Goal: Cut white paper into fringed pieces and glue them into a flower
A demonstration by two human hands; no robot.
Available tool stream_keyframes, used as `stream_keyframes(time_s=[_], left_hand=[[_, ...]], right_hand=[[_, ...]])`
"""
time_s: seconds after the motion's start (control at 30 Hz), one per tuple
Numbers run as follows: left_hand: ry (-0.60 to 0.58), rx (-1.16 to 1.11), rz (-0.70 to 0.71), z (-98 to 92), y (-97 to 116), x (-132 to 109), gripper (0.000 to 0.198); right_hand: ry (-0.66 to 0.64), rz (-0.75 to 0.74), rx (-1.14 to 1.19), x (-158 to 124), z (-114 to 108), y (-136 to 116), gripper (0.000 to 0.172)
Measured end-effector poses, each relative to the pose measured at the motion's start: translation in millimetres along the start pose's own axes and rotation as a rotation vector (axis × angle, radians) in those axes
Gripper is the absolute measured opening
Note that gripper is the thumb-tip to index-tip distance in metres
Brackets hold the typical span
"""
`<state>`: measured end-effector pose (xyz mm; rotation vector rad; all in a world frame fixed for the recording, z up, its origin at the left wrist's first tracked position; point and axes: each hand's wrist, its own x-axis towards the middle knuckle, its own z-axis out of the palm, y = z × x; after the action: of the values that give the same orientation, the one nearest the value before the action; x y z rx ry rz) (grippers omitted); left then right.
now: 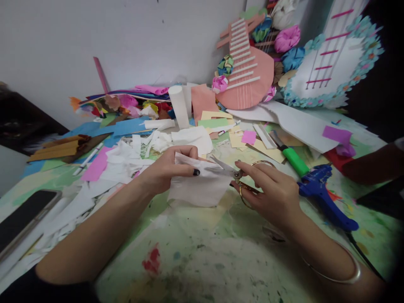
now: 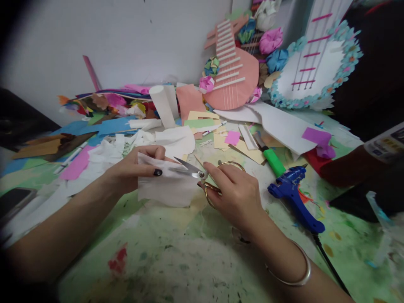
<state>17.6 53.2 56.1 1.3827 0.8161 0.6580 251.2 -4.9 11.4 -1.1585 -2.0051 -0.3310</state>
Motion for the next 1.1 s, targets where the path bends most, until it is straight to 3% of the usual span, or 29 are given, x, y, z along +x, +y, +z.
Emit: stream_keyframes(time_s=[0.37, 0.73, 0.83, 0.97, 1.1], left_hand=[[0.074, 0.204, -0.057, 1.1, -2, 1, 0.033], [0.076, 0.12, -0.03, 0.5, 0, 1, 0.032], [0.186, 0.16, -0.078, -14.2, -3, 6, 0.029], [0.25, 0.276, -0.336, -49.7, -19, 17, 0.025], [0.386, 0.361, -0.329, -75.2, -38, 25, 0.032]], right_hand=[[-0.01, 0.011, -0.03, -3, 0, 1, 0.029], [-0.027, 0.059, -0.017, -4, 1, 0, 0.027], [-0.029, 0.171, 0.084, -1, 0, 0, 0.026], [-0.032, 0.31, 0.18, 3, 0, 3, 0.023], [-0.042, 0.361, 0.217, 3, 1, 6, 0.019]])
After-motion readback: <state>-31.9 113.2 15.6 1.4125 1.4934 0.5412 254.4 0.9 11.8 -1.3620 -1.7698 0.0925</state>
